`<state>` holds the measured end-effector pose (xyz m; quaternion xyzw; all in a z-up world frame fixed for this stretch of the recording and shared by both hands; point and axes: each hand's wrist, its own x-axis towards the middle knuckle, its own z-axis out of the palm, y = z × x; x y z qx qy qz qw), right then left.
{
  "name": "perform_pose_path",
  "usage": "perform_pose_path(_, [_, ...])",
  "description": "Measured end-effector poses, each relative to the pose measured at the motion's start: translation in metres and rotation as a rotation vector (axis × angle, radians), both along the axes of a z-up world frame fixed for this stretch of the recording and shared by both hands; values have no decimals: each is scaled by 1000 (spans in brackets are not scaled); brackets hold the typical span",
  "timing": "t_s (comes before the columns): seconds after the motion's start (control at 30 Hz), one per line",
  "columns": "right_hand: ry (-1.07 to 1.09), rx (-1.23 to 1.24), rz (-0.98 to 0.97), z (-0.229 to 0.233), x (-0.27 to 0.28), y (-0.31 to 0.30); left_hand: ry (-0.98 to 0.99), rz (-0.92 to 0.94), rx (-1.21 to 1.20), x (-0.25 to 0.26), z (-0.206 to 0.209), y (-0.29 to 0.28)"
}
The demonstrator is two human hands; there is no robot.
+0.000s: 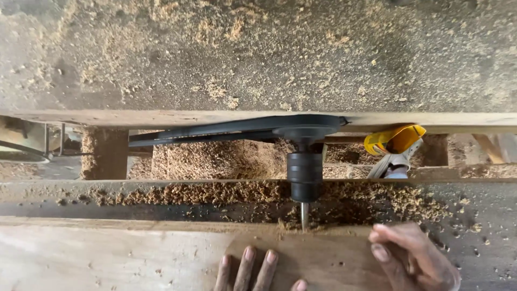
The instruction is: The person uses a drill press to drill a series of holes along the length of a wooden plank. They guide the plank with both hands under the rotating drill bit, creating evenly spaced holes while wood shavings accumulate on the workbench. The person then lifts the plank to inspect the drilled holes.
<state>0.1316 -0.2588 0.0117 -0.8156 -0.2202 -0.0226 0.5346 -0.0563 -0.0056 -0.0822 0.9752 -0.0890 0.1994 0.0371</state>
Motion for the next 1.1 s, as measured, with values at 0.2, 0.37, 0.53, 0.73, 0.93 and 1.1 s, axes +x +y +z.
perform_pose_path(0.2, [217,-67,568,-96,-10,-80,17,53,320,-58,-54,0])
perform_pose_path(0.37, [-25,-128,-35,-28,-10,-8,74,-4,80,9,35,16])
perform_pose_path(0.53, [50,-162,-91,18,19,40,206,-65,-115,41,68,28])
perform_pose_path(0.73, [113,-152,-117,16,22,42,195,-24,-158,47,88,29])
perform_pose_path(0.93, [157,-103,-155,17,2,37,178,-30,-92,27,66,25])
perform_pose_path(1.1, [105,-99,-123,-15,-28,0,24,17,21,-4,24,13])
